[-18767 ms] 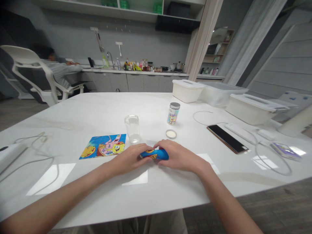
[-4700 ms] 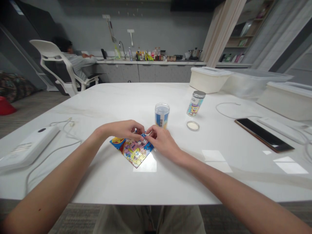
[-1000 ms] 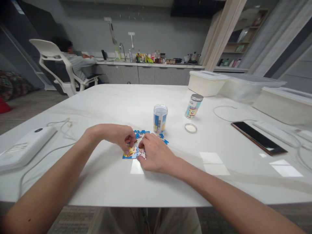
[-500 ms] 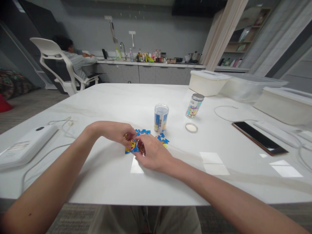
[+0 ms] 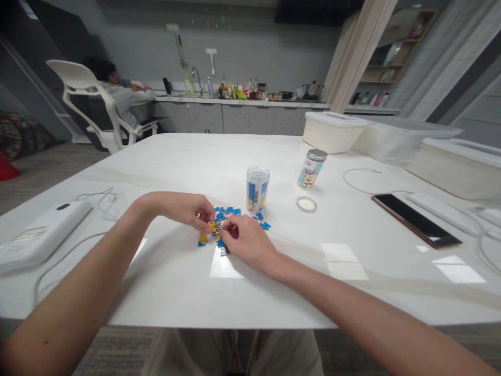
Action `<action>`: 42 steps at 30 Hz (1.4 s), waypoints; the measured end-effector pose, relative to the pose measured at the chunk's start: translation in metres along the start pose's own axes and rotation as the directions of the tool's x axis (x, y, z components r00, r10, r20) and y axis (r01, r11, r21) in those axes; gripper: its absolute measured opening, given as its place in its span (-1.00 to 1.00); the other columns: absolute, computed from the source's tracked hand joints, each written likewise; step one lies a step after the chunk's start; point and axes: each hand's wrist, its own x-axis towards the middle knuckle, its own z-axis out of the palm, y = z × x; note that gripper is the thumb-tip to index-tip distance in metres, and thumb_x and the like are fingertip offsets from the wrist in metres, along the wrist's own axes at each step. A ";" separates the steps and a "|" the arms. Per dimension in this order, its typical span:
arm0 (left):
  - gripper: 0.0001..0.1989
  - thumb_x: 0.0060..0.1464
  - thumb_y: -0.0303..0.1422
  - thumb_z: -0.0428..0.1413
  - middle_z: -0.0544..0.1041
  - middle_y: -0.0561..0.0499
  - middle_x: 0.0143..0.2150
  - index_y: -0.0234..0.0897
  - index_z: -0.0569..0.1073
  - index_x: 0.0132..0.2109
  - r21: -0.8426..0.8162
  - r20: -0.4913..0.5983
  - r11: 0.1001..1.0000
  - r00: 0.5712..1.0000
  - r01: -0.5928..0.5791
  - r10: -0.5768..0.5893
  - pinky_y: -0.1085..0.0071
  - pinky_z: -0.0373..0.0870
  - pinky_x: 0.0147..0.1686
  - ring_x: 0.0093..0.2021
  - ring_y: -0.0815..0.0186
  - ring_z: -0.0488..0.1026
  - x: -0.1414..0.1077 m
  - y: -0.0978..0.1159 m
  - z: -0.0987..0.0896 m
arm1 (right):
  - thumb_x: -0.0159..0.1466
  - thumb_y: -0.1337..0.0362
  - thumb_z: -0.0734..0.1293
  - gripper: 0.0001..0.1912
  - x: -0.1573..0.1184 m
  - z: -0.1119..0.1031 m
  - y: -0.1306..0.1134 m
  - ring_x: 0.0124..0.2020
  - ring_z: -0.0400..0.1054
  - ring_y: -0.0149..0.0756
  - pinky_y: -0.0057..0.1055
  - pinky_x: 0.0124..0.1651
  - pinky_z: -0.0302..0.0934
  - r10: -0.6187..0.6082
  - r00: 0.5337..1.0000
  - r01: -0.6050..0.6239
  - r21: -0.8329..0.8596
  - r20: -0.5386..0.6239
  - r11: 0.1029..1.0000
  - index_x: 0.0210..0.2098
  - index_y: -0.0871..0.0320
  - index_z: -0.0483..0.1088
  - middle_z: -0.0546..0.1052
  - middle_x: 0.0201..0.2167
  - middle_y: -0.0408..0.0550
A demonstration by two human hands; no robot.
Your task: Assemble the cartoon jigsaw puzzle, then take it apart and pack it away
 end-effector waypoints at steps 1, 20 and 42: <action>-0.80 0.00 -0.23 0.15 0.56 0.05 -0.39 -0.28 0.51 -0.32 0.006 -0.014 1.000 1.000 -0.012 0.012 0.51 0.29 -0.39 -0.38 0.35 0.44 0.000 -0.001 0.000 | 0.21 0.37 0.29 -0.90 0.000 0.000 0.001 -0.53 0.31 -0.42 -0.44 -0.39 0.19 0.003 1.000 -0.003 0.006 0.013 1.000 -0.44 0.16 0.40 0.47 -0.54 -0.18; -0.78 0.08 -0.28 0.09 0.56 0.03 -0.44 -0.32 0.58 -0.30 0.001 -0.024 0.997 0.997 -0.074 0.074 0.52 0.25 -0.42 -0.44 0.39 0.41 0.001 0.010 0.001 | 0.18 0.36 0.40 -0.92 0.001 0.004 0.004 -0.28 0.32 -0.31 -0.32 -0.19 0.23 -0.130 0.990 0.121 -0.137 -0.057 0.983 -0.45 0.14 0.50 0.41 -0.34 -0.09; -0.79 -0.07 -0.23 0.15 0.46 0.08 -0.49 -0.30 0.51 -0.39 0.092 -0.096 0.990 0.991 0.107 -0.098 0.48 0.18 -0.46 -0.47 0.40 0.31 0.000 -0.008 -0.001 | 0.25 0.37 0.34 -0.81 -0.001 0.003 0.009 -0.22 0.34 -0.27 -0.28 -0.10 0.24 -0.188 0.982 0.179 -0.240 -0.015 0.954 -0.18 0.11 0.56 0.44 -0.28 -0.04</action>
